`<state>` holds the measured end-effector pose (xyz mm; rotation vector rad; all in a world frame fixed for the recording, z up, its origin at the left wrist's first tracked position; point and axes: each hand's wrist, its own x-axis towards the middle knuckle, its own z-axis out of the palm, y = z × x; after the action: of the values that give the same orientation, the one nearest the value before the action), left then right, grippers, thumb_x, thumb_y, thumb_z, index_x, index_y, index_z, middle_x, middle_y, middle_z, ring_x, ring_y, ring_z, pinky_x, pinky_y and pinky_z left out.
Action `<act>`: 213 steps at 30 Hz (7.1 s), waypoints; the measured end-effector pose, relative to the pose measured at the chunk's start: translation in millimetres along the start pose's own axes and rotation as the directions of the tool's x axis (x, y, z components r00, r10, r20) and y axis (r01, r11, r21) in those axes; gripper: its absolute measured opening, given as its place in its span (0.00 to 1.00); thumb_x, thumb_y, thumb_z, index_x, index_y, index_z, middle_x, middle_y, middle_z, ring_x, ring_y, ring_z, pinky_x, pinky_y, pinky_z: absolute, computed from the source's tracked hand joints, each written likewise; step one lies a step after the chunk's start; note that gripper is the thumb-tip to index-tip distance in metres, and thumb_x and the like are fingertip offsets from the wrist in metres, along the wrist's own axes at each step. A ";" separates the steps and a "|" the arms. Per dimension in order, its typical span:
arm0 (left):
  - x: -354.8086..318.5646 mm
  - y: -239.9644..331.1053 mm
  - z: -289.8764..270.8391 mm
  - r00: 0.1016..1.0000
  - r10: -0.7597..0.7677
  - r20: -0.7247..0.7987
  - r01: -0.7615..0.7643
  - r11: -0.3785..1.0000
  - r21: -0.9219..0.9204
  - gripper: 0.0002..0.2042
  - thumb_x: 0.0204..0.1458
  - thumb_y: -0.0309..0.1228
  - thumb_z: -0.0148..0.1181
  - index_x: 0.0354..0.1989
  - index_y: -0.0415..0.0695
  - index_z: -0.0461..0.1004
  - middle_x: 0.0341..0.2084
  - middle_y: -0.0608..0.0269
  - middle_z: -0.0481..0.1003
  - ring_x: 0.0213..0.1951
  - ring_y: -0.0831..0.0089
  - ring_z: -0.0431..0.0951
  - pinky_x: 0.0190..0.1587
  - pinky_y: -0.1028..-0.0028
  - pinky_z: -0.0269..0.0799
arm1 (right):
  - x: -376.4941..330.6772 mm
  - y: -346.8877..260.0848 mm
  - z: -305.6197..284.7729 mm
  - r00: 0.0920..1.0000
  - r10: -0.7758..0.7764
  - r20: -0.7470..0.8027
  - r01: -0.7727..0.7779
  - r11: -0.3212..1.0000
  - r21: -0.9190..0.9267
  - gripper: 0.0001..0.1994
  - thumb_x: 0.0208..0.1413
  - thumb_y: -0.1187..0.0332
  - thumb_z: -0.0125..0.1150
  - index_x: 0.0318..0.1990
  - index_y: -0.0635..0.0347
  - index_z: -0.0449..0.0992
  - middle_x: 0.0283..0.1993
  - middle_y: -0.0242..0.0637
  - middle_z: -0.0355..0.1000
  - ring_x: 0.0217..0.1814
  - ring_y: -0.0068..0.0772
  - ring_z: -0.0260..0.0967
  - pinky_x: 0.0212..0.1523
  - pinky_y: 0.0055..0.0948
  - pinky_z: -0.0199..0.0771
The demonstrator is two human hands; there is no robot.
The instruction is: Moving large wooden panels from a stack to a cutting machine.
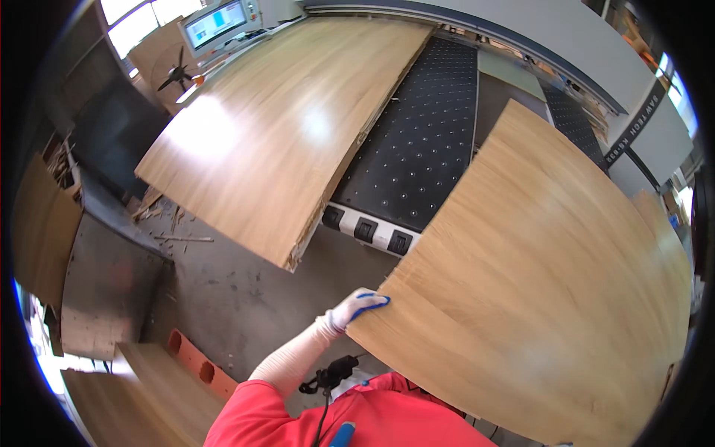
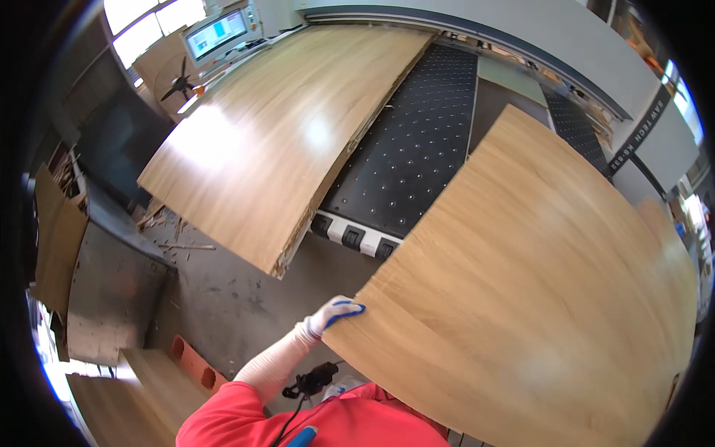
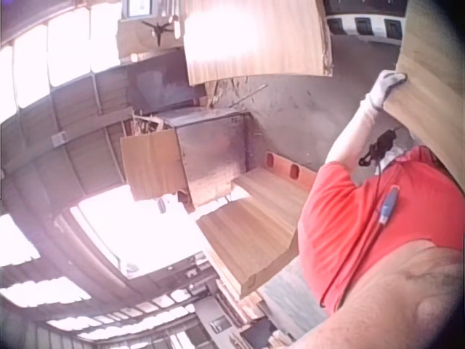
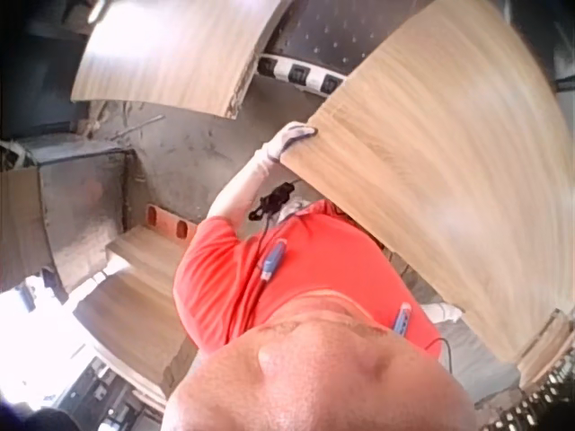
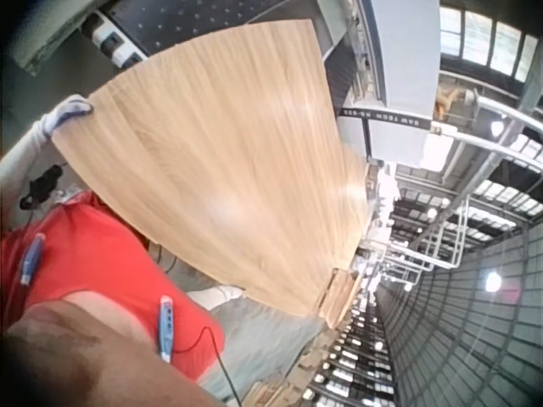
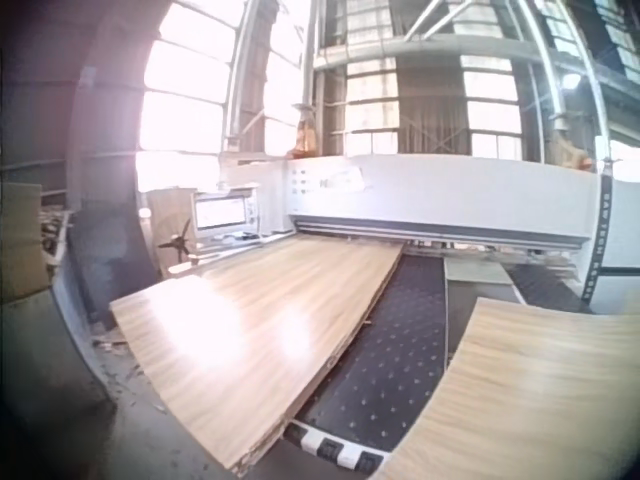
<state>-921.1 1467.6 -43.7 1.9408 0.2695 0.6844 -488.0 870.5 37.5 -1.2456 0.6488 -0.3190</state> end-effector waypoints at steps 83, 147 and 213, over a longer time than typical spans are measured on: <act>-152.6 313.2 749.8 0.156 -0.608 -0.779 0.501 0.728 -0.468 0.37 0.58 0.56 0.60 0.68 0.41 0.62 0.66 0.48 0.66 0.65 0.49 0.65 0.65 0.46 0.64 | 838.1 -297.2 -417.3 0.916 -0.245 0.317 0.327 -0.004 -0.945 0.37 0.60 0.37 0.52 0.61 0.64 0.71 0.61 0.55 0.71 0.64 0.58 0.68 0.62 0.49 0.68; -146.3 288.4 561.4 0.266 -0.718 -0.643 -0.271 0.584 -0.765 0.27 0.62 0.43 0.50 0.66 0.41 0.66 0.59 0.51 0.75 0.58 0.49 0.76 0.56 0.45 0.75 | 406.2 -5.8 174.5 -0.259 0.610 0.749 0.179 0.792 -0.584 0.26 0.67 0.52 0.55 0.60 0.68 0.72 0.55 0.42 0.77 0.56 0.35 0.76 0.59 0.34 0.72; -86.2 -117.7 -235.0 -0.304 -0.294 -0.906 0.218 0.905 -0.367 0.39 0.58 0.26 0.63 0.74 0.39 0.46 0.66 0.53 0.63 0.62 0.62 0.68 0.67 0.66 0.62 | -769.2 440.3 645.6 -0.370 0.167 0.914 0.884 0.367 0.290 0.46 0.56 0.43 0.60 0.76 0.60 0.51 0.80 0.55 0.38 0.82 0.67 0.28 0.77 0.57 0.40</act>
<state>-1112.7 1658.6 -101.4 0.5774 1.6750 1.8273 -745.2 1932.7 -51.2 -2.0323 -1.6193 0.3651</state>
